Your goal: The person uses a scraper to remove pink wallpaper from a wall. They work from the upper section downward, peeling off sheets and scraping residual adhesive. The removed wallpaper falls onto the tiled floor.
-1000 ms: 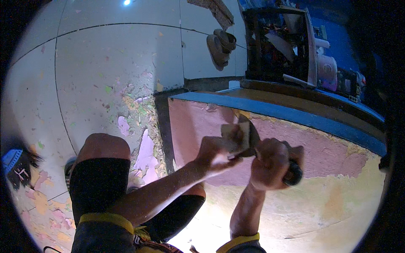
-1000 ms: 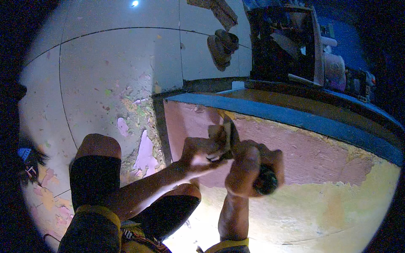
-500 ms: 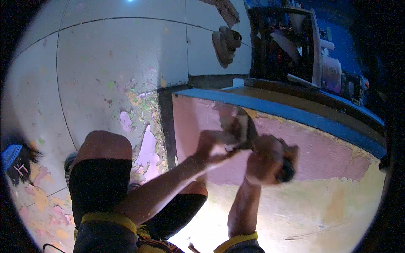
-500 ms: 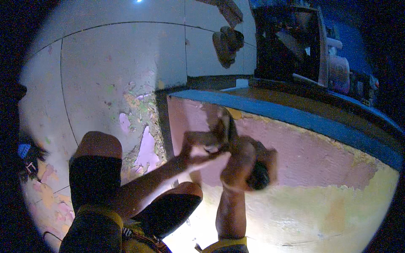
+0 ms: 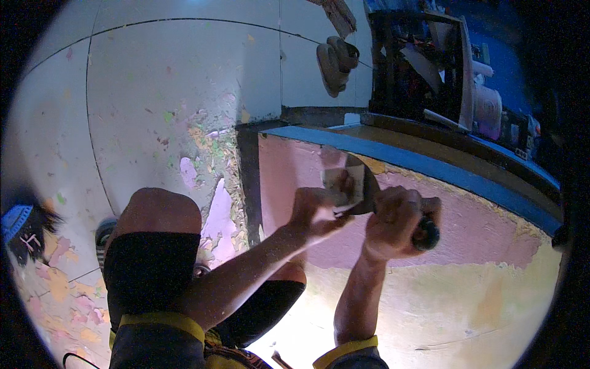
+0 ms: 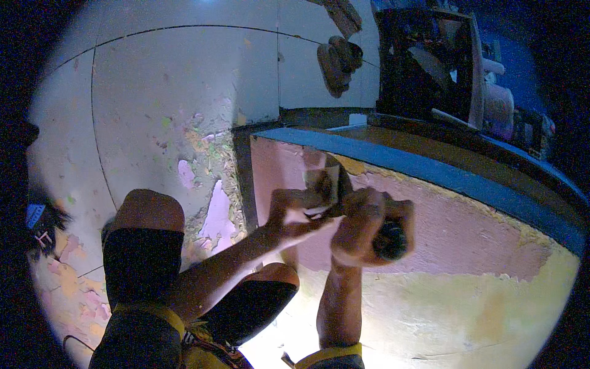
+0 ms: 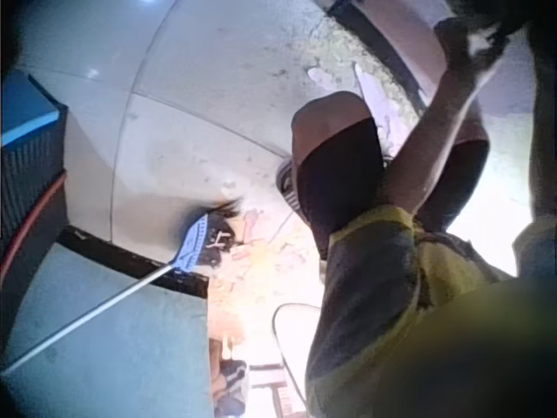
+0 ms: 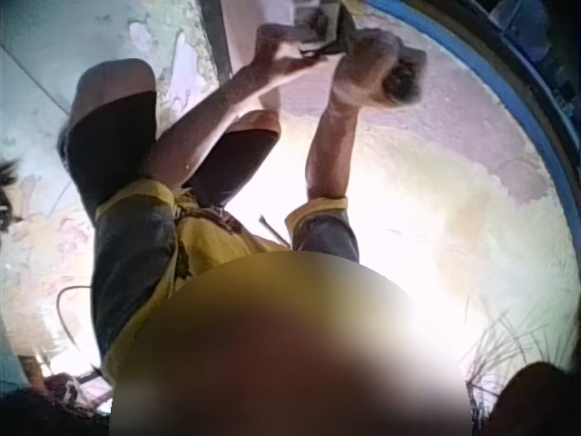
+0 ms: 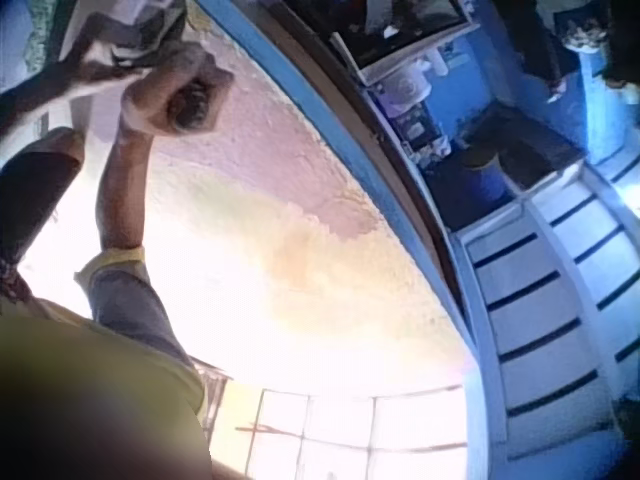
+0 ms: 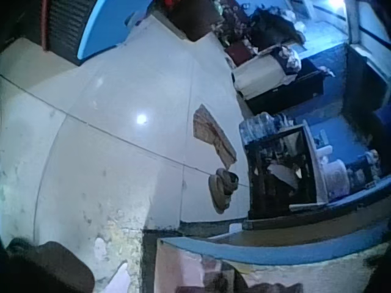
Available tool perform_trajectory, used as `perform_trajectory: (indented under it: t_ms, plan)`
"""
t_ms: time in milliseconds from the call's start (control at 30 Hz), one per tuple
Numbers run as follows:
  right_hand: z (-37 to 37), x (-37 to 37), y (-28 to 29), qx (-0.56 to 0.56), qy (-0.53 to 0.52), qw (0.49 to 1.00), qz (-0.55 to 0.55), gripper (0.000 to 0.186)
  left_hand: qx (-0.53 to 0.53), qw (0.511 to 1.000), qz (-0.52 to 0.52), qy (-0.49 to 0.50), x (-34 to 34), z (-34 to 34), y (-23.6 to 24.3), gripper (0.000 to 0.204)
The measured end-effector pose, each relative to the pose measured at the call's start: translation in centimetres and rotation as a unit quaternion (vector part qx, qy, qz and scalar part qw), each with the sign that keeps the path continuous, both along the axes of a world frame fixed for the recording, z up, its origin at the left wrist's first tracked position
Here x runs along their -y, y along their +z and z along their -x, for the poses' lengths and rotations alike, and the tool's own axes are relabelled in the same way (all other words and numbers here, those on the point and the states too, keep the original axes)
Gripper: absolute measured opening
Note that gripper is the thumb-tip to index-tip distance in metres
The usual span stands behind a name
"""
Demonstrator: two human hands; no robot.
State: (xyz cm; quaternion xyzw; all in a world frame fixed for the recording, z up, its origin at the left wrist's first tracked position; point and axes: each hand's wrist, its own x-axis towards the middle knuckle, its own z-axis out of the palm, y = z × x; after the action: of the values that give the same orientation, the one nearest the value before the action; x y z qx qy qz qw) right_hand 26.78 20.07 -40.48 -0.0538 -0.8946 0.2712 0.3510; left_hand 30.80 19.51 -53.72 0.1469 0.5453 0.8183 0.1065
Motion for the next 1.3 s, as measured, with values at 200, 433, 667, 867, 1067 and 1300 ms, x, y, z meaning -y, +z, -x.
perform_trajectory:
  t_ms: [200,433,667,867,1067,1300]
  plan:
    - [-0.1,0.3,-0.7,-0.020,-0.007,0.999,0.045,0.024,0.104,0.985,-0.075,-0.113,-0.6,-1.1,-1.1,0.033]
    - [-0.9,0.6,-0.5,-0.056,-0.052,0.996,0.040,0.019,-0.012,0.994,-0.104,0.007,-0.3,0.1,-1.2,0.028]
    - [-1.2,0.7,-0.9,-0.063,-0.026,0.996,0.049,0.021,-0.039,0.995,-0.045,-0.080,1.2,0.5,-0.9,0.027]
    - [-1.4,0.8,-1.2,-0.041,-0.031,0.996,-0.070,0.018,-0.001,0.993,-0.109,-0.038,0.8,0.3,-0.9,0.021]
    - [-1.4,0.1,-1.0,-0.061,0.069,0.994,0.059,0.012,-0.035,0.998,-0.047,-0.032,0.2,0.0,-0.8,0.030]
    - [-1.9,0.0,-2.1,-0.028,0.026,0.999,0.039,0.023,0.027,0.996,-0.079,-0.041,0.2,-0.5,-1.7,0.023]
